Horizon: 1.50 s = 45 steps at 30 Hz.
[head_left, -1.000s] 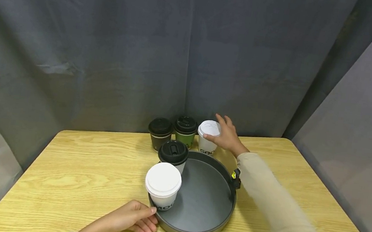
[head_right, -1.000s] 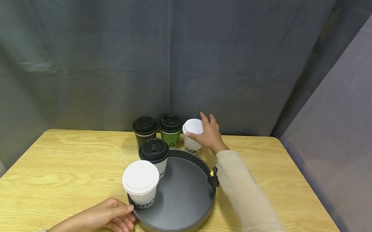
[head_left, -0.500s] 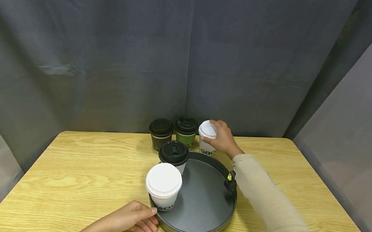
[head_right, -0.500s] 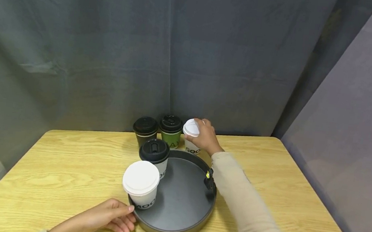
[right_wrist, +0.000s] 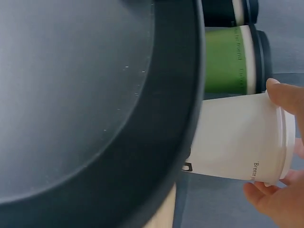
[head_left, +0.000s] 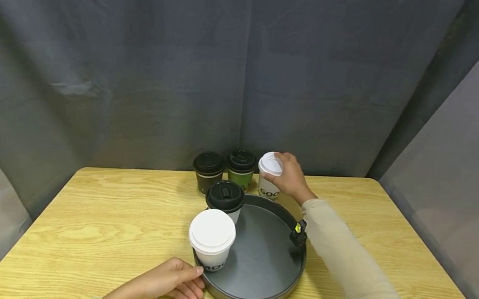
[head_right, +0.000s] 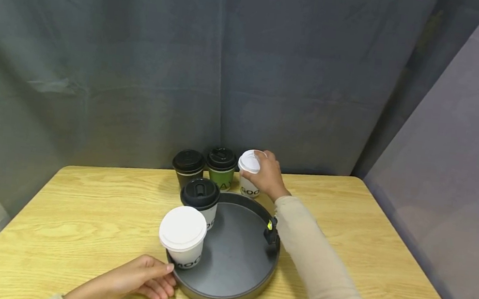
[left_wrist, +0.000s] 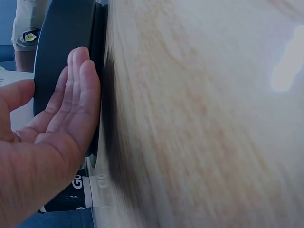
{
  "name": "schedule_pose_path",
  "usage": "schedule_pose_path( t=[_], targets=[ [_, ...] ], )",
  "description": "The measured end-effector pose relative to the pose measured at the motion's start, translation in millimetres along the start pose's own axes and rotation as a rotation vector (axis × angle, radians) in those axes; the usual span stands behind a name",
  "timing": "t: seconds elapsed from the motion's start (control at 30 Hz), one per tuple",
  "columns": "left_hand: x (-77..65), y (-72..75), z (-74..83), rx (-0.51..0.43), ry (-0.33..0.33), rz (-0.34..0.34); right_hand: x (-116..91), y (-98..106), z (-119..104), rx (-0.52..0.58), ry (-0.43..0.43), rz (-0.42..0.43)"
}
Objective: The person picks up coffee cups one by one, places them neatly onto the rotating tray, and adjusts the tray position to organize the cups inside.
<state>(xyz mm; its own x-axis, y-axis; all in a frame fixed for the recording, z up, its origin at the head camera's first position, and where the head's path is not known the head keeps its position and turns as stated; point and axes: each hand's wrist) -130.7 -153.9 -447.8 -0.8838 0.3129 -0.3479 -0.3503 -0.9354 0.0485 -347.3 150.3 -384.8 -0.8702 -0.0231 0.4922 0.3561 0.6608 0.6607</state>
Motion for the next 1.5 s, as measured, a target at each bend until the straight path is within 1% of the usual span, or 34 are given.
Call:
schedule_pose_path(
  t=[0.17, 0.27, 0.47, 0.57, 0.67, 0.87, 1.03, 1.2, 1.37, 1.5],
  targets=[
    [-0.2, -0.1, 1.8, 0.000, -0.002, -0.006, 1.5, 13.6, -6.4, 0.013, 0.028, 0.041],
    [-0.2, -0.1, 1.6, 0.000, 0.000, -0.008, 0.3, 24.2, -11.8, 0.011, 0.063, 0.069],
    [0.0, 1.2, 0.4, 0.006, -0.002, -0.002, -12.7, 48.2, -28.9, 0.027, 0.137, 0.115],
    [0.4, 1.8, -0.6, 0.003, -0.005, -0.002, -26.4, 60.6, -39.6, 0.043, 0.185, 0.129],
    [0.5, 1.6, -1.7, -0.004, -0.004, -0.005, -45.9, 73.4, -50.2, 0.052, 0.240, 0.124],
    [-0.5, 0.7, -2.8, -0.009, -0.003, -0.009, -96.3, 92.9, -66.7, 0.065, 0.323, 0.051],
    [-2.0, 0.7, -1.0, -0.003, -0.005, -0.004, -134.3, 96.7, -74.7, 0.089, 0.362, -0.039],
    [-3.2, 0.3, -0.6, -0.006, -0.007, -0.002, -163.5, 91.3, -79.6, 0.096, 0.393, -0.116],
    [-3.1, -0.2, -0.6, -0.004, -0.006, 0.006, -182.4, 83.8, -82.7, 0.094, 0.431, -0.144],
    [-3.2, -0.3, -0.9, -0.005, -0.007, 0.007, -190.4, 79.1, -84.6, 0.083, 0.438, -0.148]
  ],
)
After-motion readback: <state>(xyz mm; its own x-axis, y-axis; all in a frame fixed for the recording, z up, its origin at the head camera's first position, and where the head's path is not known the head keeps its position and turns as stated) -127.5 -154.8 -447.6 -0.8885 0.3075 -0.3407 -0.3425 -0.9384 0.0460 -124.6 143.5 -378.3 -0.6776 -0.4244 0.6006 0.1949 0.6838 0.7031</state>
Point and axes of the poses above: each hand's wrist, its own x-axis towards the middle knuckle, its own y-axis out of the back of the hand, z = x × y, and after that the axes turned 15 degrees about z, right-handed
